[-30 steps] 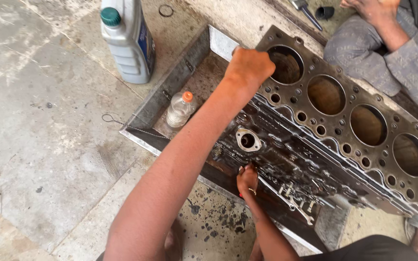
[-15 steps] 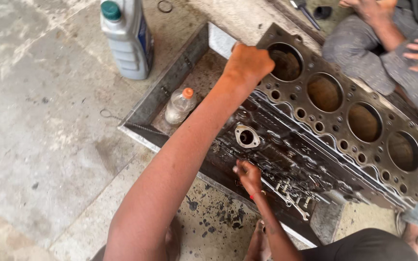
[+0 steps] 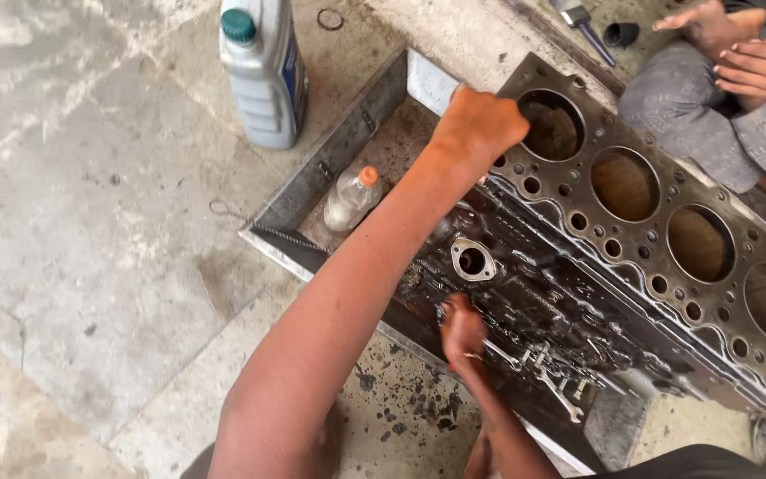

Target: The person works on an engine block by cleaning or applying fluid from a bottle and tightening bolts with a wrench.

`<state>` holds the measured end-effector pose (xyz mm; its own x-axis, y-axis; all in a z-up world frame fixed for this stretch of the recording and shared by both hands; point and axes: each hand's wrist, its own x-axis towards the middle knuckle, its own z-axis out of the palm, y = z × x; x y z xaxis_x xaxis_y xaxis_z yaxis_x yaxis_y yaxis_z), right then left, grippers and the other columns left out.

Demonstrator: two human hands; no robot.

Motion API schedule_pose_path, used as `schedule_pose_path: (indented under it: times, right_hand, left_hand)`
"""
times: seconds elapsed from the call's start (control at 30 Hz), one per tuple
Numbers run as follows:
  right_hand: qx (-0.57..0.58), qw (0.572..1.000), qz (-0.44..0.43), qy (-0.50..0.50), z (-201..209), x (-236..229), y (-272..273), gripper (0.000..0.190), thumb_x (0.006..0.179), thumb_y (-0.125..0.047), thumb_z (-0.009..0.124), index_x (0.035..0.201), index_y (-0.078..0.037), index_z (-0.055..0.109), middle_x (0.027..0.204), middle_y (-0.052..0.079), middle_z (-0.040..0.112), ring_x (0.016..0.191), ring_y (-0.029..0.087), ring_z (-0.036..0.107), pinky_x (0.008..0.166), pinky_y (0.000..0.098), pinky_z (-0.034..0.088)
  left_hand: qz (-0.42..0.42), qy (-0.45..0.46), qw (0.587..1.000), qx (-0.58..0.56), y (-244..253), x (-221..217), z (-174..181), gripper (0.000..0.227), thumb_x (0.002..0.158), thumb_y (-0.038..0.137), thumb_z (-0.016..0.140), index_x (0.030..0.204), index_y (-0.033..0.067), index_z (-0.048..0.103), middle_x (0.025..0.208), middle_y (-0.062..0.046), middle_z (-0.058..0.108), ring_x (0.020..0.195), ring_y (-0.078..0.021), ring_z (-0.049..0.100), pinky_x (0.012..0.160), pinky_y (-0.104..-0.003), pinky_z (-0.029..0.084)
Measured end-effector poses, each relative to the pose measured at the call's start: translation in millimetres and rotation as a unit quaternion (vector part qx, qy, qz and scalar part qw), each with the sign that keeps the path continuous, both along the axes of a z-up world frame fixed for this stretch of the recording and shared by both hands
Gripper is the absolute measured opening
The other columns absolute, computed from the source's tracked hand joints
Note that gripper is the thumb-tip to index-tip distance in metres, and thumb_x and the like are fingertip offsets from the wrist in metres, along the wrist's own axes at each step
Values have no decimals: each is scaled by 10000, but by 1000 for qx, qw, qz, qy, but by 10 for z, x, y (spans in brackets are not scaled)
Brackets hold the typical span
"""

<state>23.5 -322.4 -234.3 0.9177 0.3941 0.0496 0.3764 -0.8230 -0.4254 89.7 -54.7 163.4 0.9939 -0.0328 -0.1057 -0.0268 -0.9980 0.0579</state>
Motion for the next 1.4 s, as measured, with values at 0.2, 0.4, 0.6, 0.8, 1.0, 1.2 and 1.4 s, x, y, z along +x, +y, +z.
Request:
schedule_pose_path:
  times: [0.2, 0.4, 0.6, 0.8, 1.0, 1.2, 1.4]
  right_hand:
    - [183, 941, 179, 220, -113, 4, 970, 202, 1076, -67, 535, 1164, 78, 644, 1068, 320, 543, 906, 467, 504, 692, 480, 438]
    - [89, 948, 289, 98, -267, 78, 894, 287, 1019, -87, 500, 1265, -27, 636, 1128, 182, 671, 881, 319, 713, 703, 371, 581]
    - [-198, 970, 140, -19, 1, 99, -27, 299, 980, -248, 580, 1243, -113, 626, 1119, 167, 647, 676, 336, 716, 546, 448, 591]
    - [-188, 967, 173, -27, -62, 349, -751, 305, 938, -10, 514, 1216, -58, 630, 1241, 284, 621, 592, 274, 714, 455, 365, 607]
    - [-160, 976, 138, 44, -204, 298, -700, 187, 1034, -166, 554, 1167, -78, 652, 1164, 225, 669, 661, 289, 706, 543, 389, 593]
    - [-110, 982, 153, -2, -133, 208, -739, 204, 961, -122, 625, 1160, -106, 667, 1118, 218, 660, 718, 347, 698, 607, 446, 602]
    - [-72, 990, 54, 109, 50, 92, -608, 210, 981, -54, 591, 1182, -63, 649, 1173, 188, 617, 754, 320, 710, 616, 410, 633]
  left_hand:
    - [-1, -66, 997, 27, -20, 81, -138, 165, 771, 66, 817, 886, 166, 753, 946, -20, 747, 941, -228, 732, 855, -435, 521]
    - [-18, -126, 991, -52, 137, 27, -247, 157, 742, 112, 837, 875, 154, 765, 985, -45, 747, 1020, -263, 723, 822, -429, 550]
    - [-14, -131, 990, -49, 140, -16, -202, 190, 703, 190, 871, 852, 152, 760, 952, -43, 749, 983, -256, 730, 796, -433, 550]
    - [-20, -95, 995, -25, 106, 68, -207, 204, 707, 175, 884, 868, 119, 773, 950, -52, 761, 970, -241, 746, 801, -416, 575]
    - [-7, -69, 997, -16, 103, 43, -181, 160, 740, 102, 862, 857, 133, 758, 913, -43, 763, 885, -211, 768, 832, -418, 581]
    - [-14, -88, 995, -34, 115, -6, -139, 163, 739, 130, 855, 860, 139, 746, 910, -42, 756, 926, -240, 739, 859, -460, 551]
    - [-11, -114, 993, -11, 91, -63, -244, 140, 780, 70, 826, 860, 160, 756, 975, -52, 765, 984, -251, 736, 850, -463, 555]
